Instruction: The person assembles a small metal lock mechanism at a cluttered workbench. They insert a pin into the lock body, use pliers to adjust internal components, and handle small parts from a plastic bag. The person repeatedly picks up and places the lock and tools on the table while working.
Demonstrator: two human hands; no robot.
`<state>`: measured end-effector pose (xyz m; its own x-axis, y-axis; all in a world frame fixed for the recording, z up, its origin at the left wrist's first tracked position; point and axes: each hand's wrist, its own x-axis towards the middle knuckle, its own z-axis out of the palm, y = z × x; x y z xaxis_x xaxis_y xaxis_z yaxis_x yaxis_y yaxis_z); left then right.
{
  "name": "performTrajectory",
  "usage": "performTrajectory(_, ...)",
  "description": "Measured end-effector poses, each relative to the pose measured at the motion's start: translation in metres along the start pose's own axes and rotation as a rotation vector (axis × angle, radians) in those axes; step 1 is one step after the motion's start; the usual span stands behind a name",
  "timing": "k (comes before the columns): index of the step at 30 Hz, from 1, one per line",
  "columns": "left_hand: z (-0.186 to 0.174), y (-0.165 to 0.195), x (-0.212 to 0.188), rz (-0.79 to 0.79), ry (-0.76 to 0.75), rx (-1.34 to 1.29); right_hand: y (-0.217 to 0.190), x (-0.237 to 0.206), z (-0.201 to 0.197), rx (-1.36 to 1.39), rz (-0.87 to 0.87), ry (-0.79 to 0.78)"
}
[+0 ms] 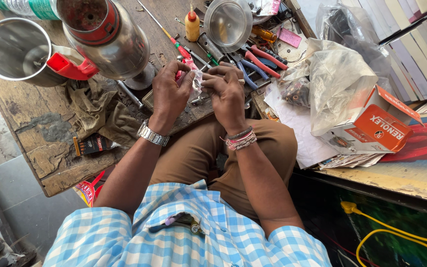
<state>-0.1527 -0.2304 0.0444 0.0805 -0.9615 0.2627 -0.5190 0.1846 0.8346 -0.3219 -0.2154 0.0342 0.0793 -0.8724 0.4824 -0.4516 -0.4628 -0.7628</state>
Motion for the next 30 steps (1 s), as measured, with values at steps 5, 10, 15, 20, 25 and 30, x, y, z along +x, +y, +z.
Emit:
performTrajectory(5, -0.001, -0.002, -0.002, -0.039, -0.013, -0.050, -0.014, 0.003, -0.013, -0.190, -0.195, -0.065)
performTrajectory(10, 0.005, -0.005, -0.005, 0.066, 0.023, -0.050, -0.020, 0.010, -0.021, -0.155, -0.218, -0.122)
performTrajectory(15, 0.008, -0.011, 0.006, -0.201, 0.007, -0.079, -0.030, 0.006, -0.030, -0.117, -0.309, -0.145)
performTrajectory(20, -0.002, -0.020, 0.014, -0.157, -0.116, -0.064, -0.011, 0.003, -0.042, 0.569, 0.167, -0.002)
performTrajectory(25, -0.005, -0.010, -0.006, -0.025, -0.389, -0.110, 0.035, 0.005, -0.061, 0.945, 0.615, 0.212)
performTrajectory(30, -0.011, 0.006, -0.024, 0.016, -0.510, -0.115, 0.044, -0.003, -0.058, 0.844, 0.635, 0.157)
